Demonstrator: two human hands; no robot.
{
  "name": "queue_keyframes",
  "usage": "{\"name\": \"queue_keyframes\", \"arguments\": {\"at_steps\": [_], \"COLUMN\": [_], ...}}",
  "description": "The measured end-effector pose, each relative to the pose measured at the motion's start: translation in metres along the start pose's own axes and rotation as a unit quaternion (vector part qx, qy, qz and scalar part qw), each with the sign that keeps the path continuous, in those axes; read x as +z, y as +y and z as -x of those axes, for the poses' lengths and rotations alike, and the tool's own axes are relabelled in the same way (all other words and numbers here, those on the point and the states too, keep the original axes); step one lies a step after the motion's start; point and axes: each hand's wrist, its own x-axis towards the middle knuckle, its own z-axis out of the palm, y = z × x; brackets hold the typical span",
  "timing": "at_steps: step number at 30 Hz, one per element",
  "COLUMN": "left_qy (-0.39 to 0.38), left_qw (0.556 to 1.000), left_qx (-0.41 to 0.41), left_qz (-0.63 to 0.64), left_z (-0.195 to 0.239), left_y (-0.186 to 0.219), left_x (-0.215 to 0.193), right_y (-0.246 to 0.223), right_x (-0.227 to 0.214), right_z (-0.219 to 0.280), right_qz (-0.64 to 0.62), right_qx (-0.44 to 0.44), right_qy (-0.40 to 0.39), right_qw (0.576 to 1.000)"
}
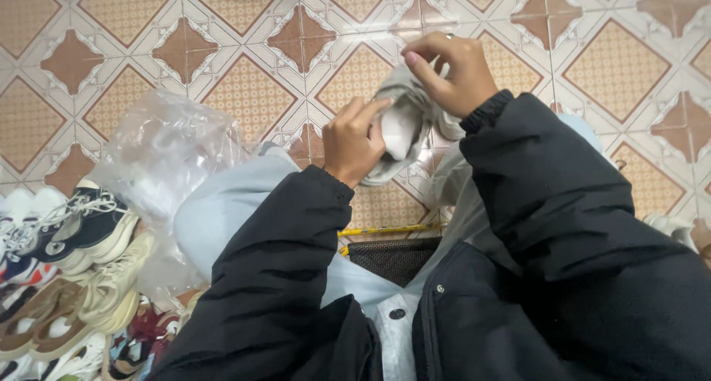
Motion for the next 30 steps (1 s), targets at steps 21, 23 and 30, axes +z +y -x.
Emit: {"name": "queue_keyframes", "arguments": {"at_steps": [21, 23, 30], "left_qy": [0.208, 0.206, 0.224], "left_qw": [0.976, 0.977, 0.967], "left_qx": [-0.026, -0.028, -0.048], "left_qz": [-0.052, -0.053, -0.107], "left_z": [-0.013, -0.013, -0.026], "left_y": [-0.010, -0.012, -0.058], "left_x": [-0.018, -0.017, -0.032], "right_y": [0.047, 0.047, 0.056], "right_x": [0.031, 0.030, 0.016], "right_z": [0.022, 0.022, 0.019], "right_qz": [-0.167, -0.187, -0.317], "right_qx": [0.226, 0.233, 0.290], "right_qy": [-0.104, -0.104, -0.125], "right_qw": [0.954, 0.949, 0.895]}}
